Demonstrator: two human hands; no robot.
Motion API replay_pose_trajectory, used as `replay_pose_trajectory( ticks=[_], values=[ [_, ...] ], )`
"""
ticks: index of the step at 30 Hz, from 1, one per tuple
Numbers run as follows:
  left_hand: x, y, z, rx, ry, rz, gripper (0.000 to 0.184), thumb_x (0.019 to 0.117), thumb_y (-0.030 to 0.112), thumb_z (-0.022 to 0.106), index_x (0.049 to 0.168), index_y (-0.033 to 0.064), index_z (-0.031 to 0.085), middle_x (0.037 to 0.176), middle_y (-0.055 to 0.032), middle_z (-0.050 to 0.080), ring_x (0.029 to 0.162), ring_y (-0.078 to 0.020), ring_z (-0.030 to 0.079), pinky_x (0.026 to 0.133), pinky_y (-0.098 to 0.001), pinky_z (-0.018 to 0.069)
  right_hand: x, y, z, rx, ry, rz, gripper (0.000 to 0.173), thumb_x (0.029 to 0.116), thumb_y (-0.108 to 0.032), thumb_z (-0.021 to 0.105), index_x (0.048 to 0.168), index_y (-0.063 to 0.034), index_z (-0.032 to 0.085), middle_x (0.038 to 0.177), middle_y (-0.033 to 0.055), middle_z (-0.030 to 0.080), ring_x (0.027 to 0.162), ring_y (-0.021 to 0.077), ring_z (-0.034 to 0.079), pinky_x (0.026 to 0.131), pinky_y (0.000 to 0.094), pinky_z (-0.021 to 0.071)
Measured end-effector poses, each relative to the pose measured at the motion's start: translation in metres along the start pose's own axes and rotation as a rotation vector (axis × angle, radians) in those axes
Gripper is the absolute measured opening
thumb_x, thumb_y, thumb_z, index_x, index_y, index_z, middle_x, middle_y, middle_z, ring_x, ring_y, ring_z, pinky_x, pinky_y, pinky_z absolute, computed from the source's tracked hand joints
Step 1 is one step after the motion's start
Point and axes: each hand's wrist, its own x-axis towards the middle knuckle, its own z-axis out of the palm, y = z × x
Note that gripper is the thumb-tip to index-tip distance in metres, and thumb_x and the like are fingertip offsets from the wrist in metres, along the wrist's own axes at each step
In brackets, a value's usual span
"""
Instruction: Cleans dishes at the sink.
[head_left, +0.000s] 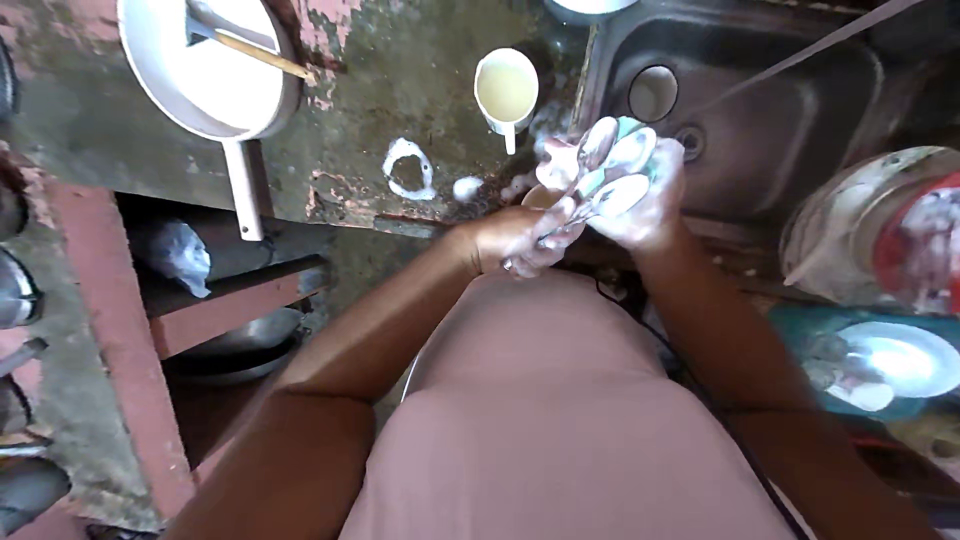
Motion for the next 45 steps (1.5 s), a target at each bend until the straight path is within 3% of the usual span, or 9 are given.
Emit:
replay_pose_trajectory(
  ticks=[10, 15, 18, 22, 27, 32, 36, 40, 45],
  values=[
    [-0.049, 0.021, -0.049, 0.449, 0.453, -0.064, 0.037, 0.1119, 0.036, 0.034, 0.094, 0.0120, 0.055, 0.062, 0.0027, 0.043, 0.044, -0.0071, 0.037, 0.041, -0.0228, 0.0328, 0.032, 0.017, 0.034, -0.234, 0.277, -0.493, 0.048, 0.1069, -0.008, 0.027, 0.154, -0.0101, 0.034, 0.142, 0.0164, 0.058, 0.128, 0.0309, 0.060, 0.105, 0.0493, 0.0523],
    [-0.059, 0.048, -0.042, 1.264, 0.703, -0.010, 0.028, 0.1073, 0.023, 0.050, 0.128, 0.0107, 0.064, 0.114, -0.0142, 0.070, 0.106, -0.0301, 0.068, 0.092, -0.0568, 0.0554, 0.029, 0.078, 0.053, -0.371, 0.543, -0.150, 0.035, 0.1023, -0.013, 0.046, 0.137, -0.0103, 0.052, 0.121, 0.0112, 0.067, 0.102, 0.0214, 0.069, 0.085, 0.0388, 0.0606],
    [-0.047, 0.042, -0.024, 1.617, 0.704, -0.057, 0.036, 0.0959, 0.016, 0.065, 0.131, 0.0075, 0.062, 0.130, -0.0165, 0.064, 0.121, -0.0378, 0.062, 0.092, -0.0595, 0.0566, 0.040, 0.109, 0.064, -0.420, 0.365, -0.148, 0.038, 0.1098, -0.027, 0.039, 0.143, -0.0105, 0.047, 0.129, 0.0079, 0.065, 0.114, 0.0169, 0.066, 0.097, 0.0363, 0.0564],
    [-0.039, 0.026, -0.029, 1.729, 0.615, 0.218, 0.042, 0.0968, 0.038, 0.062, 0.132, 0.0168, 0.066, 0.149, -0.0133, 0.049, 0.137, -0.0380, 0.045, 0.107, -0.0586, 0.0434, 0.047, 0.108, 0.076, -0.620, 0.823, -0.331, 0.029, 0.1097, -0.026, 0.044, 0.129, -0.0094, 0.058, 0.106, 0.0034, 0.069, 0.095, 0.0130, 0.068, 0.080, 0.0352, 0.0603],
    [-0.028, 0.032, -0.035, 1.327, 0.676, 0.534, 0.054, 0.0958, 0.053, 0.065, 0.136, 0.0168, 0.061, 0.145, -0.0046, 0.056, 0.138, -0.0257, 0.047, 0.115, -0.0507, 0.0398, 0.031, 0.091, 0.058, -1.106, 0.813, -0.532, 0.030, 0.1038, -0.019, 0.056, 0.128, -0.0009, 0.058, 0.106, 0.0044, 0.069, 0.095, 0.0062, 0.067, 0.086, 0.0276, 0.0592],
    [0.014, 0.034, -0.017, 0.248, 0.639, 0.430, 0.044, 0.1104, 0.039, 0.044, 0.126, 0.0024, 0.063, 0.112, -0.0096, 0.069, 0.104, -0.0153, 0.066, 0.093, -0.0369, 0.0555, 0.018, 0.083, 0.083, -2.090, 0.558, -0.171, 0.052, 0.0874, -0.014, 0.072, 0.133, 0.0069, 0.057, 0.125, 0.0309, 0.063, 0.116, 0.0456, 0.064, 0.095, 0.0614, 0.0524],
    [0.044, 0.038, -0.010, -0.031, 0.929, 0.450, 0.057, 0.1108, 0.052, 0.029, 0.111, 0.0097, 0.067, 0.090, -0.0052, 0.071, 0.079, -0.0156, 0.068, 0.069, -0.0347, 0.0582, 0.000, 0.056, 0.062, -1.993, 0.401, -0.066, 0.052, 0.1009, -0.029, 0.060, 0.146, -0.0065, 0.049, 0.123, 0.0219, 0.067, 0.110, 0.0381, 0.069, 0.092, 0.0580, 0.0556],
    [0.072, 0.038, -0.002, -0.249, 0.682, 0.712, 0.052, 0.1120, 0.050, 0.024, 0.108, 0.0089, 0.055, 0.078, -0.0060, 0.063, 0.081, -0.0238, 0.069, 0.087, -0.0488, 0.0598, -0.042, 0.015, 0.023, -1.673, 0.380, -0.098, 0.037, 0.1039, -0.040, 0.058, 0.121, -0.0083, 0.066, 0.099, 0.0099, 0.069, 0.087, 0.0176, 0.067, 0.082, 0.0407, 0.0564],
    [0.120, 0.025, 0.046, -0.244, 0.326, 0.711, 0.060, 0.1098, 0.057, 0.016, 0.070, 0.0204, 0.044, 0.057, 0.0030, 0.042, 0.059, -0.0158, 0.052, 0.070, -0.0367, 0.0529, -0.088, -0.018, -0.001, -1.292, 0.330, -0.126, 0.033, 0.1006, -0.025, 0.066, 0.126, -0.0030, 0.063, 0.106, 0.0062, 0.070, 0.090, 0.0064, 0.067, 0.083, 0.0271, 0.0585]
  ],
)
